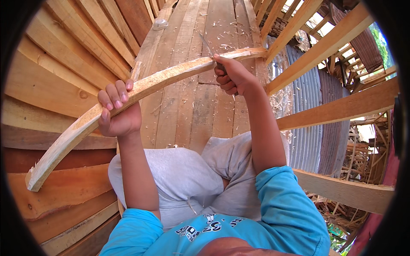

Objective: The person sits cross-legged on a wooden floor and uses a knife to shave and shape a curved wooden plank. The person holds the plank with the left hand and repeatedly scrapes the surface with the knife in the right hand, producing wood shavings.

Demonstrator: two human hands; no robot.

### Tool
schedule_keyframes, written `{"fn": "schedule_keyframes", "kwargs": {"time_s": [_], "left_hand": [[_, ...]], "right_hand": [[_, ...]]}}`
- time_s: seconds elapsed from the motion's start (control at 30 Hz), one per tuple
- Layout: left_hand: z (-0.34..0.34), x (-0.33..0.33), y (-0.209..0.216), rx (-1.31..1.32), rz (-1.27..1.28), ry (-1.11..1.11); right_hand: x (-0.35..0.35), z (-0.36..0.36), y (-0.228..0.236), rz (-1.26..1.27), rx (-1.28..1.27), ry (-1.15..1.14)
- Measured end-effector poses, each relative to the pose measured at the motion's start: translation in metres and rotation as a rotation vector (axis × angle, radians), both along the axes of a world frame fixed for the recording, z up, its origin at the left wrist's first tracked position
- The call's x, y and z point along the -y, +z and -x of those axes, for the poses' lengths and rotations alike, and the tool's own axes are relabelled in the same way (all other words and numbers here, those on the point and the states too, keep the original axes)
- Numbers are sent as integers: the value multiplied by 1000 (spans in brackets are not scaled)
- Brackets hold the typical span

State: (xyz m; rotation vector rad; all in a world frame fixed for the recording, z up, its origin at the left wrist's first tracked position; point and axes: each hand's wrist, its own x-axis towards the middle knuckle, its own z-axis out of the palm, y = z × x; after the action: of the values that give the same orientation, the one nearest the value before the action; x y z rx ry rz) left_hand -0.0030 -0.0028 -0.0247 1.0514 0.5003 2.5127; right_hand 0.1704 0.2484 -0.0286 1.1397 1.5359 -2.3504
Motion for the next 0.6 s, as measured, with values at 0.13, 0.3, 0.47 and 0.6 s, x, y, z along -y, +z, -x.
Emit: {"fn": "schedule_keyframes", "kwargs": {"time_s": [0.13, 0.3, 0.47, 0.6], "left_hand": [[0, 2, 0, -4, 11, 12], [0, 1, 0, -4, 0, 4], [-1, 0, 1, 2, 5, 12], [0, 0, 1, -11, 2, 2]], "right_hand": [[25, 5, 16, -627, 229, -120], [20, 6, 3, -829, 237, -109], [3, -3, 4, -123, 78, -55], [1, -11, 15, 54, -121, -29]]}}
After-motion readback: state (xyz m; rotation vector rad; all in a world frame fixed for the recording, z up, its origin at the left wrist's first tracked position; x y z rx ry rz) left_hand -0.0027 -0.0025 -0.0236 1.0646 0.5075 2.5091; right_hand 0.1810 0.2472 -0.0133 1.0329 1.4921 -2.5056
